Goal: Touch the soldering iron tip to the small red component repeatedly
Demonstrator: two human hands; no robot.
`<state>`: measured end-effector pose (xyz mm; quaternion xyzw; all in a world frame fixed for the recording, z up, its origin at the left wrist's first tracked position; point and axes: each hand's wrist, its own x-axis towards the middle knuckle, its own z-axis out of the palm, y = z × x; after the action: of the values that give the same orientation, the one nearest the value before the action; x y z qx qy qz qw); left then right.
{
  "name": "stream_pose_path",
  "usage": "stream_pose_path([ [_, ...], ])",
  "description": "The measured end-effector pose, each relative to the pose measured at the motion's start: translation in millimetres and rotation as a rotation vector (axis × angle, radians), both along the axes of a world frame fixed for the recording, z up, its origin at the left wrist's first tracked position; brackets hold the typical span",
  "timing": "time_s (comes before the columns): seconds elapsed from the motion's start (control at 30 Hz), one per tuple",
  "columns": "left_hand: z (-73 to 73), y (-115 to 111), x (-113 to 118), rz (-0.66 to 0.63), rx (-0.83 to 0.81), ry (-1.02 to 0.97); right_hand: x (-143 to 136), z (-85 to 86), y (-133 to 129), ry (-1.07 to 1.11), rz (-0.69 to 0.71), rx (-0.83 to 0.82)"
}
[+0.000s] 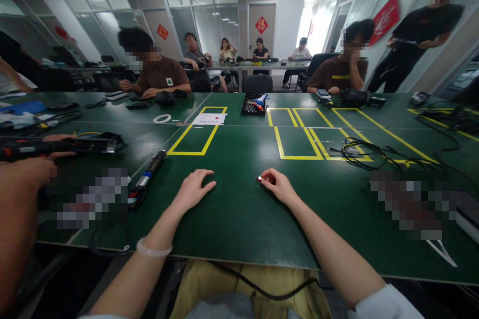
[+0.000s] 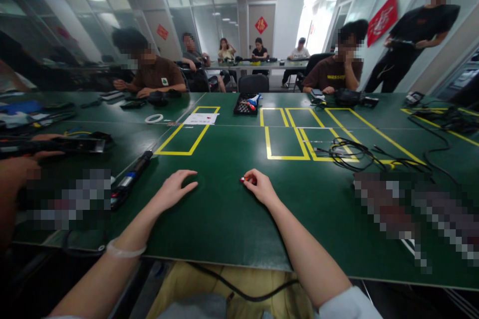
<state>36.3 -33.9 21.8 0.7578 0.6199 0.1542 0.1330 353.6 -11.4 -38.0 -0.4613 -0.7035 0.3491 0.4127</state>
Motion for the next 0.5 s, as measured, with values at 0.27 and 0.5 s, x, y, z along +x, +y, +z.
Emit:
stream_pose_path([
  [0.27, -7.6, -20.6, -171.5, 0.585, -0.041, 0.512, -4.2, 2.3, -1.4, -0.001, 0.003, 0.0],
  [0.5, -9.8, -24.0, -197.3, 0.451, -0.159, 0.362, -3.1, 1.6, -1.5, -0.004, 0.002, 0.002],
])
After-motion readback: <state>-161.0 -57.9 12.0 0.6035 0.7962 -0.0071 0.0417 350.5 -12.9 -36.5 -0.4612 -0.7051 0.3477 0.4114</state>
